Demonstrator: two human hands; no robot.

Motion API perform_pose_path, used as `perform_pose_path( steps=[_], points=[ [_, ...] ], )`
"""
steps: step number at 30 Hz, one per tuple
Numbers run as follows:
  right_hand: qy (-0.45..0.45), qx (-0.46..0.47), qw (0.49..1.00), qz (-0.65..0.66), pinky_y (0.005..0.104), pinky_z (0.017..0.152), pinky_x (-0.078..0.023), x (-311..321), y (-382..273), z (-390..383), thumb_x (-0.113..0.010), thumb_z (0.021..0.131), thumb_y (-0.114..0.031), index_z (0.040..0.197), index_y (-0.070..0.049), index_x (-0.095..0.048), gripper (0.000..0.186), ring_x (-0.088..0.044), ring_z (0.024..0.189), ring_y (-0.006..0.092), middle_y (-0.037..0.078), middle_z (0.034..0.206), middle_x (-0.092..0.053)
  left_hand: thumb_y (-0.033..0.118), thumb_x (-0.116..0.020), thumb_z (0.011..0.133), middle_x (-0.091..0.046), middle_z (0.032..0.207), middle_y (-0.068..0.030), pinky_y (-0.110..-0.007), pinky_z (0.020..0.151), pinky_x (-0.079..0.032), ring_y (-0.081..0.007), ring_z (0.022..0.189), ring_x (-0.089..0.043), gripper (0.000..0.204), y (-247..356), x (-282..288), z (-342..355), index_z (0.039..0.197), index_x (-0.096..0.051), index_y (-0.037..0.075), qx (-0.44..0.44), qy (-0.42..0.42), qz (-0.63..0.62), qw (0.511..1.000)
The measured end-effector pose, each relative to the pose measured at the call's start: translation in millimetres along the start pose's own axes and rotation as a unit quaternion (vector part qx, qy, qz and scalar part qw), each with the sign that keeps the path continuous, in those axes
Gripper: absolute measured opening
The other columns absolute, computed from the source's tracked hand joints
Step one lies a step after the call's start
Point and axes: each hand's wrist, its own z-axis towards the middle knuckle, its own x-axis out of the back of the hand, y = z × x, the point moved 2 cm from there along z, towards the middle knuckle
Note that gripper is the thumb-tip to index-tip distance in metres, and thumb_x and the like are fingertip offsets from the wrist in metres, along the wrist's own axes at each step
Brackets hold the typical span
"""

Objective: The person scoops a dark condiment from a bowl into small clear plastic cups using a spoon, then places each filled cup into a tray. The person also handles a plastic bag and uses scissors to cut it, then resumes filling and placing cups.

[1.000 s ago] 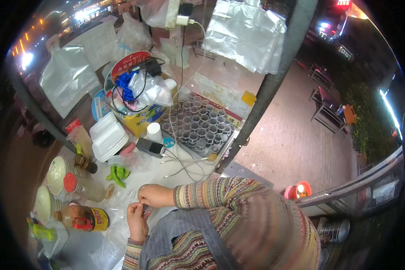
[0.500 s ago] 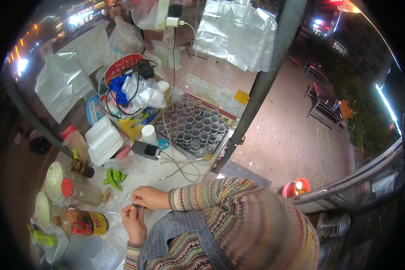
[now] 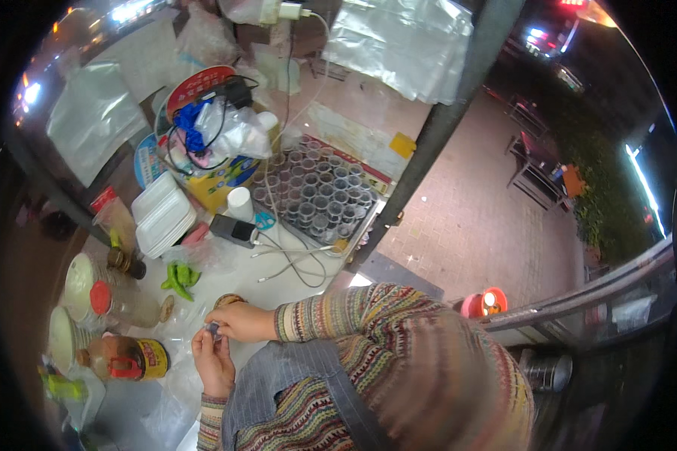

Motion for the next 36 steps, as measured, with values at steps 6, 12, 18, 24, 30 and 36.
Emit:
perform_pose_path(
  steps=[6, 12, 18, 24, 30, 36],
  points=[
    [0.026, -0.053, 0.994, 0.095, 0.0422, 0.074, -0.044, 9, 3, 1, -0.059, 0.076, -0.008, 0.1, -0.001, -0.057, 0.025, -0.056, 0.079, 0.0338, 0.017, 0.085, -0.061, 0.007, -0.048, 0.092, -0.051, 0.111, -0.0075, -0.026, 0.088, -0.046, -0.0149, 0.101, -0.052, 0.023, 5, -17, -5, 0.115, -0.046, 0.003, -0.008, -0.014, 0.047, 0.999],
    [-0.023, 0.029, 0.998, -0.048, 0.0395, 0.076, -0.046, 19, -7, -16, -0.062, 0.076, -0.012, 0.108, -0.002, -0.052, 0.034, -0.057, 0.089, 0.0334, 0.017, 0.098, -0.058, 0.006, -0.051, 0.091, -0.053, 0.108, -0.0061, -0.028, 0.085, -0.048, -0.0149, 0.097, -0.054, 0.023, 1, -12, -7, 0.113, -0.047, 0.003, 0.011, -0.003, 0.069, 0.998],
    [-0.061, 0.009, 0.988, -0.139, 0.042, 0.071, -0.048, 37, -18, -9, -0.066, 0.075, -0.021, 0.103, -0.007, -0.056, 0.033, -0.06, 0.084, 0.0328, 0.014, 0.093, -0.062, 0.004, -0.05, 0.091, -0.053, 0.11, -0.0088, -0.028, 0.084, -0.048, -0.0143, 0.097, -0.054, 0.022, 0, -25, -9, 0.113, -0.049, 0.002, 0.009, -0.008, 0.092, 0.996],
    [0.044, 0.025, 0.991, -0.126, 0.0337, 0.061, -0.048, 91, -9, -6, -0.07, 0.07, -0.026, 0.102, -0.011, -0.057, 0.037, -0.06, 0.068, 0.0228, 0.007, 0.075, -0.06, 0.017, -0.049, 0.094, -0.051, 0.118, -0.0091, -0.03, 0.092, -0.042, -0.0162, 0.105, -0.052, 0.03, 4, -23, -9, 0.12, -0.046, 0.002, -0.039, -0.002, 0.093, 0.995],
    [0.183, -0.2, 0.92, -0.282, 0.0347, 0.064, -0.049, 267, 54, -6, -0.07, 0.072, -0.032, 0.108, -0.009, -0.06, 0.044, -0.062, 0.07, 0.0222, 0.008, 0.077, -0.063, 0.02, -0.049, 0.093, -0.055, 0.111, -0.0069, -0.032, 0.091, -0.04, -0.0166, 0.104, -0.052, 0.027, 12, 9, -14, 0.116, -0.048, 0.005, -0.071, 0.082, 0.094, 0.99],
    [0.12, -0.196, 0.859, -0.458, 0.0364, 0.077, -0.046, 330, 115, 16, -0.071, 0.072, -0.036, 0.11, -0.008, -0.06, 0.049, -0.059, 0.086, 0.0246, 0.013, 0.091, -0.061, 0.019, -0.051, 0.092, -0.056, 0.108, -0.005, -0.032, 0.089, -0.041, -0.0163, 0.102, -0.053, 0.025, 5, 18, -11, 0.114, -0.049, 0.007, -0.052, 0.11, 0.091, 0.988]
  ],
)
